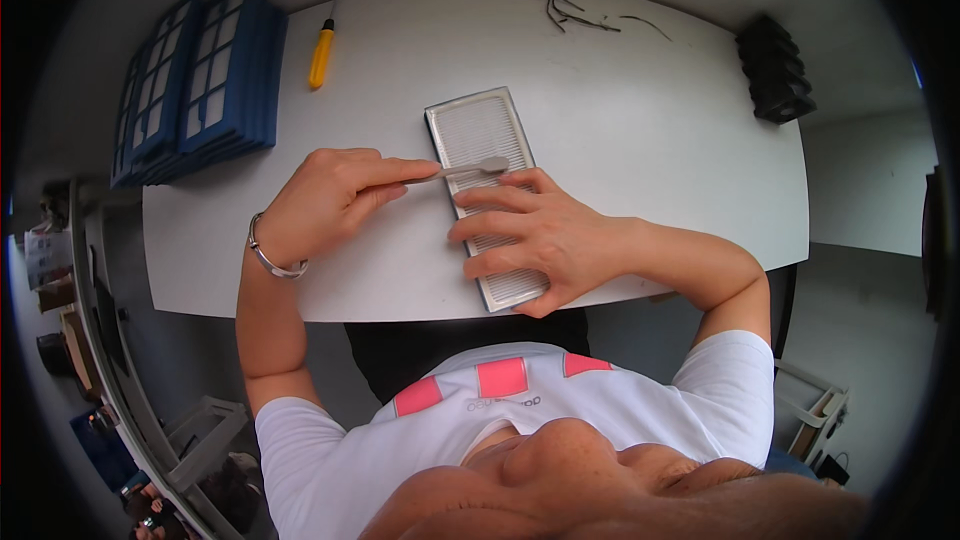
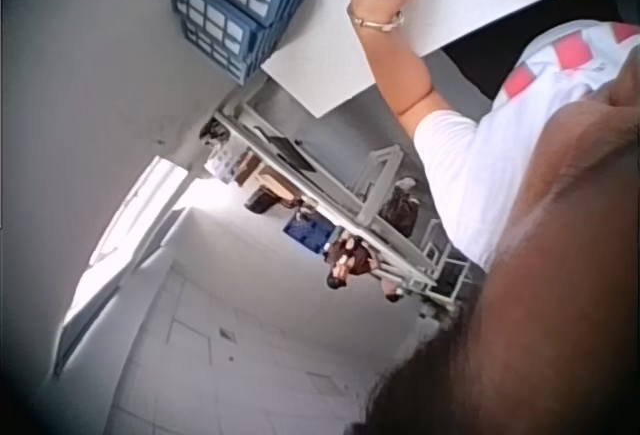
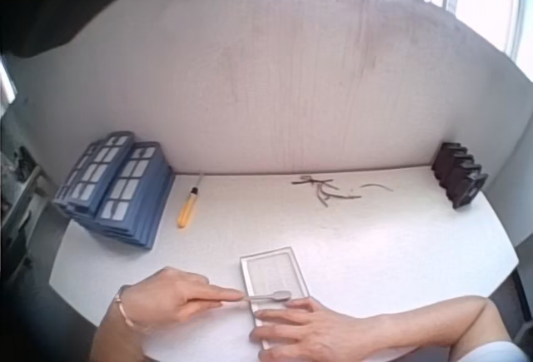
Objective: The person uses a screwdriver to pry open the back of a black electronic fan unit, sprays a substance from a pressurized can into a window sill, and then uses a toothbrush to scrub the filter of an air filtration unit.
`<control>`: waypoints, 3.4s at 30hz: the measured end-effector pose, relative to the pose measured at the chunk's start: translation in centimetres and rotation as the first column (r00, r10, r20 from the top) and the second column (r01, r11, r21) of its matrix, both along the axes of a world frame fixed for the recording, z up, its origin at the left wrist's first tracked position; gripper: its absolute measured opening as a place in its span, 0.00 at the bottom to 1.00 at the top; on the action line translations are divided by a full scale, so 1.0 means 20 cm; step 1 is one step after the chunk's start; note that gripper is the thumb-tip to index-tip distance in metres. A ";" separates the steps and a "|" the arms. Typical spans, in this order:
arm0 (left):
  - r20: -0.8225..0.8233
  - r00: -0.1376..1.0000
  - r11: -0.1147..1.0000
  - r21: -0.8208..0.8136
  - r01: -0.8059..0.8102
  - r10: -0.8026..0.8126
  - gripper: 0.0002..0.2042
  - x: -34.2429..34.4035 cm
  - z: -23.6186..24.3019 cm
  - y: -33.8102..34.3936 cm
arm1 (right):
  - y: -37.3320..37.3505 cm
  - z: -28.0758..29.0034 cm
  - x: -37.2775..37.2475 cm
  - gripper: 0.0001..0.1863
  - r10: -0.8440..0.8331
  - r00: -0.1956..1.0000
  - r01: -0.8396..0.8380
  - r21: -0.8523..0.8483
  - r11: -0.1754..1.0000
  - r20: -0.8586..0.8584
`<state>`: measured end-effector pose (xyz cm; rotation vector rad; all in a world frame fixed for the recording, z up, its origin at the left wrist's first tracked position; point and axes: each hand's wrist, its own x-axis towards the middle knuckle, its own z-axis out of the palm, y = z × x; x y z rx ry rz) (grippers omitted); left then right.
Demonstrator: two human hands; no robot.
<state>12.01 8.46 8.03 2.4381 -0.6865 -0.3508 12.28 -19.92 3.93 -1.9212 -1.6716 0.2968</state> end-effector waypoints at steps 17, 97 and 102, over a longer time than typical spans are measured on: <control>0.099 0.992 0.997 -0.008 -0.073 0.073 0.16 0.05 0.01 0.16 | 0.00 0.03 0.01 0.27 -0.031 0.999 0.031 -0.004 0.999 0.023; 0.527 0.848 0.996 0.027 -0.087 0.060 0.12 0.03 -0.21 -0.08 | -0.12 -0.02 0.23 0.53 -0.593 0.771 0.617 -0.042 0.786 0.232; 0.405 0.913 0.998 0.027 -0.057 0.041 0.12 0.01 -0.16 -0.06 | -0.13 -0.02 0.20 0.52 -0.577 0.788 0.600 -0.061 0.798 0.214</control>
